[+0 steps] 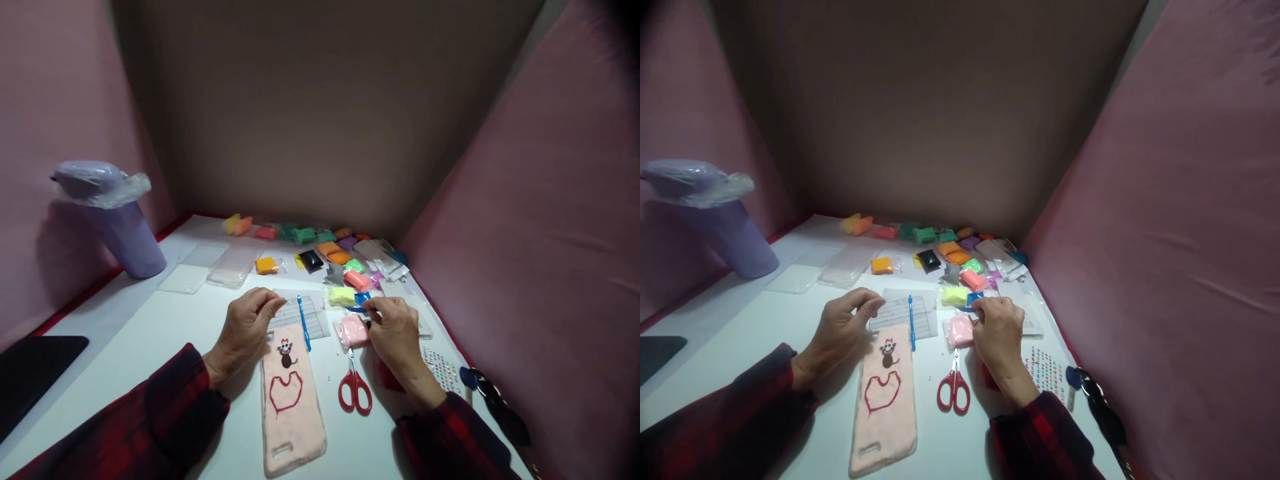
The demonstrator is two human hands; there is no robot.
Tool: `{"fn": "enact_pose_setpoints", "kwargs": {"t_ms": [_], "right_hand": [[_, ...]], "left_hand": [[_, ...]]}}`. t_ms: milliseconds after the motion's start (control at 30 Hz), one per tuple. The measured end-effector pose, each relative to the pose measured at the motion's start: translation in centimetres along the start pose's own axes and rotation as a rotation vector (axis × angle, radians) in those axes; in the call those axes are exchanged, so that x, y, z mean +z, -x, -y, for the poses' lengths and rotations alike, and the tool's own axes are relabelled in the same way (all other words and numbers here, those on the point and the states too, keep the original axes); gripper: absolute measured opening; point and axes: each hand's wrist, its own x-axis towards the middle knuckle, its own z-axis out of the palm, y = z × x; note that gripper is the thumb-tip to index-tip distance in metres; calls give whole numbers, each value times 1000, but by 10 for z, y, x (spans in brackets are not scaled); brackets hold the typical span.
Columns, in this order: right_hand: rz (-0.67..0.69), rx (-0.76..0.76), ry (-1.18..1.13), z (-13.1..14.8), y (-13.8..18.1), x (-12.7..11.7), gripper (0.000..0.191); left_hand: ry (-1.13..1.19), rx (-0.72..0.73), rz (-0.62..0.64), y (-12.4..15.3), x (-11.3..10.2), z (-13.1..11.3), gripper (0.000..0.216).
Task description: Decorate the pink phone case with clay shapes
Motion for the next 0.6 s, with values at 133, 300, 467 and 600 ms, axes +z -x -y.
{"fn": "enact_pose_setpoints", "kwargs": {"t_ms": [133,300,467,600], "right_hand": [[1,-5,37,-1,0,0,26],[-21,-27,67,5,1,-4,19],[-59,-72,49,15,2,-9,10],[-93,-107,24,22,4,-11,12]], "left_hand": [[2,-9,36,1,-1,1,35],[11,-43,47,2,-2,-2,42],[56,-102,20,4,-5,-10,29],[79,-95,36,4,-6,-12,22]]}}
